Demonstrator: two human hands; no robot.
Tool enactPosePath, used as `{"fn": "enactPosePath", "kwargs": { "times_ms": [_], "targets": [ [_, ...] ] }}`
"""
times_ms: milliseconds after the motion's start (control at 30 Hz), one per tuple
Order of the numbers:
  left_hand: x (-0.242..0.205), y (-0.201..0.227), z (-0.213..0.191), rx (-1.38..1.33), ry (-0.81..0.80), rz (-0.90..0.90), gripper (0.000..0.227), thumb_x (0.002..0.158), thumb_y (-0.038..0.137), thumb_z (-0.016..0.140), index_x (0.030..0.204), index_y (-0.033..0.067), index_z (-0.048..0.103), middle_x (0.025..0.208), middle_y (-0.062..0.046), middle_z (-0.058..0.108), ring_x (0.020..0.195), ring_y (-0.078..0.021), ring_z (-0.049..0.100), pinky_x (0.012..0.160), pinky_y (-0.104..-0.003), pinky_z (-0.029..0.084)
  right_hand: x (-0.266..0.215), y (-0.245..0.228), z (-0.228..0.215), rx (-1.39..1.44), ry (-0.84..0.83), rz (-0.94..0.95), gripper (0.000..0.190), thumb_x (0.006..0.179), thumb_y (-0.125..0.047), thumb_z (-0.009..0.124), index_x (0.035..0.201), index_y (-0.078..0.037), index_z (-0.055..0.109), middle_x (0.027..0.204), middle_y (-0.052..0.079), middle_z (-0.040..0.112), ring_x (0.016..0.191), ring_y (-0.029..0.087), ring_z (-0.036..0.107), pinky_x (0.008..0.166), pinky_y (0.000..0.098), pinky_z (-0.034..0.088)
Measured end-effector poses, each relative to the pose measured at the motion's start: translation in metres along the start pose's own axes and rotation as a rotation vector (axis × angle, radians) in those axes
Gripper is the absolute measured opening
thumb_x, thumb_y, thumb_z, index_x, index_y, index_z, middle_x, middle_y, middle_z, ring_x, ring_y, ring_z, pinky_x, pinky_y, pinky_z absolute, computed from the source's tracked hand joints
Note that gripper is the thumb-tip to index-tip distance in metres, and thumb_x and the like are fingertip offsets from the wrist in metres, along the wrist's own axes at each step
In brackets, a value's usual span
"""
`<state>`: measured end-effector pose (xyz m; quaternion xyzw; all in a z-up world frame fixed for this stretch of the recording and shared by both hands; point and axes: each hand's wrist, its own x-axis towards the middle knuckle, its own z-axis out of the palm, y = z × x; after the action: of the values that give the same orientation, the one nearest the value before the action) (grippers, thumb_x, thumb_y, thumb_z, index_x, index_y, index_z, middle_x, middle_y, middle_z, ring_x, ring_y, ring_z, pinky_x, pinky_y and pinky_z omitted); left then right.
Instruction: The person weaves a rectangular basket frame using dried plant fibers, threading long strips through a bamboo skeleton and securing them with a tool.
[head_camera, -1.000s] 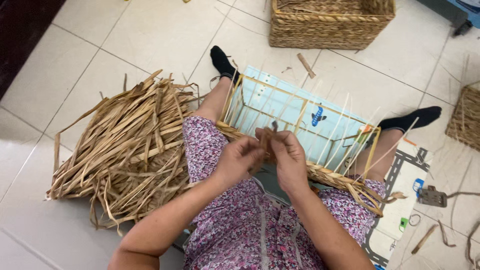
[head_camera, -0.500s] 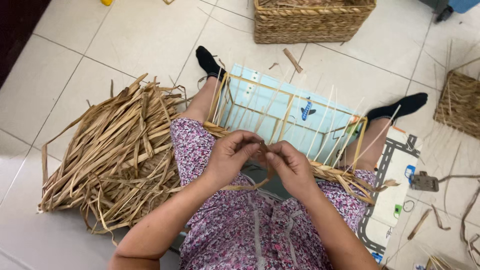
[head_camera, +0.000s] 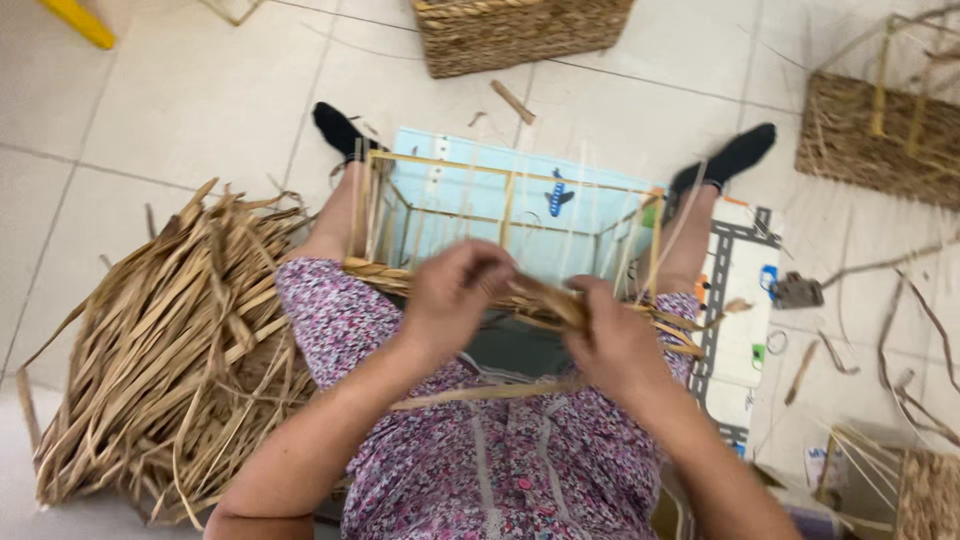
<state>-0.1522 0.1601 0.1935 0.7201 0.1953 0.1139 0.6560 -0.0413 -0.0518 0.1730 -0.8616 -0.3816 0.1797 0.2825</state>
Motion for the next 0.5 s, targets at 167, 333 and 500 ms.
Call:
{"fn": "enactPosePath", "kwargs": {
  "times_ms": [167,333,500],
  "targets": [
    [0.04,-0.044,0.009,-0.106,0.116,0.085,0.008,0.102,0.006,0.067,0.107,0.0018,0.063,0.089,-0.005,0.07,0.078,-0.0104,0.071,0.071,-0.026,0.06,-0.061,0.156,-0.06,-0.273,0.097,0.419,0.028,0.097,-0.011,0.062,0.124,-0.018,0.065,0.091,0.013,0.073,0.079,0.033,0.073,0.072,0.0459,0.056],
    [0.065,-0.086,0.041,-0.218,0.118,-0.003,0.009,0.099,0.006,0.065,0.107,0.0037,0.06,0.088,-0.005,0.07,0.076,-0.0106,0.072,0.069,-0.026,0.061,-0.111,0.279,-0.11,-0.587,0.152,0.611,0.028,0.1,-0.023,0.072,0.125,-0.013,0.067,0.113,0.017,0.075,0.099,0.036,0.072,0.087,0.0487,0.056],
    [0.045,-0.106,0.125,0.083,-0.151,0.067,0.007,0.099,0.01,0.068,0.101,0.0042,0.065,0.089,-0.008,0.074,0.08,-0.0167,0.074,0.072,-0.03,0.061,-0.083,0.236,-0.076,-0.054,-0.044,0.43,0.084,0.078,-0.046,0.08,0.15,-0.016,0.05,0.159,0.012,0.044,0.141,0.032,0.046,0.102,0.0483,0.05]
  ]
}}
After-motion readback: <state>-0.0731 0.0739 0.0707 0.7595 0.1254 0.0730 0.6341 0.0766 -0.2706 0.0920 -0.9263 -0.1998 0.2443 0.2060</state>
